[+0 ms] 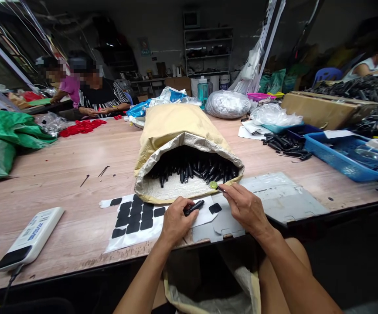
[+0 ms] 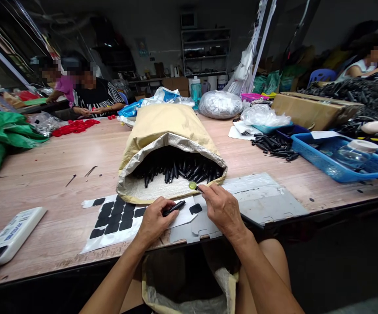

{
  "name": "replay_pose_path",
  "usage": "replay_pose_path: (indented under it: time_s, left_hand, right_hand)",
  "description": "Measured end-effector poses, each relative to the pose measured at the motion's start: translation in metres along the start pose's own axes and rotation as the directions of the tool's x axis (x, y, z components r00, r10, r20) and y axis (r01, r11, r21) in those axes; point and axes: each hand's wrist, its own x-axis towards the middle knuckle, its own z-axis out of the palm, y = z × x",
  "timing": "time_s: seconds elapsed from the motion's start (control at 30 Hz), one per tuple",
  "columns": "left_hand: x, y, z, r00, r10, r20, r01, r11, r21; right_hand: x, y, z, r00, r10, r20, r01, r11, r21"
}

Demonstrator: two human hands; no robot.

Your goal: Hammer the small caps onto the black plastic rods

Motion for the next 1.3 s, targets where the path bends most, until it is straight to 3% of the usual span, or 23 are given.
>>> replay_pose_path:
  time_s: [0.17,0.43,0.53,0.7,0.87,0.97,1.1,1.3]
  left_hand:
    - [-0.001,-0.001,0.001,1.0,-0.014,-0.01,0.013,1.0,-0.029]
    - [-0.001,-0.002,0.0,1.0,0.0,-0.016,-0.001,0.996,-0.091]
    - [0.0,-0.003,0.001,1.0,0.006,-0.028,-0.009,0.995,-0.098]
    - [0.001,-0.004,0.002,1.0,-0.007,-0.024,0.005,0.997,-0.082]
    - [0.0,-0.001,0.001,1.0,-0.021,-0.023,0.02,0.998,-0.058]
    - [0.0,0.001,0.0,0.999,-0.032,-0.018,0.031,0.999,-0.044]
    - [-0.001,0.001,-0.001,0.999,-0.043,-0.015,0.042,0.999,-0.034]
    - [0.0,-0.001,0.0,0.999,-0.044,-0.023,0.042,0.996,-0.079]
  right_hand:
    - [-0.005,-0.029,-0.002,0.998,-0.021,0.059,0.006,0.972,0.233]
    - [-0.013,-0.048,0.005,0.989,-0.101,0.107,0.079,0.979,0.188]
    - [-0.013,-0.045,0.005,0.987,-0.102,0.123,0.081,0.983,0.165]
    - [-0.01,-0.039,-0.001,1.0,0.004,0.026,-0.009,0.982,0.189]
    - [-0.011,-0.035,0.002,0.991,0.015,0.13,-0.039,0.982,0.186]
    - [-0.006,-0.026,0.003,0.993,0.075,0.093,-0.09,0.981,0.172]
    - [0.006,-0.008,0.004,0.993,0.105,0.058,-0.107,0.994,0.033]
    - [0.011,0.014,0.016,0.99,0.083,0.114,-0.066,0.987,-0.144]
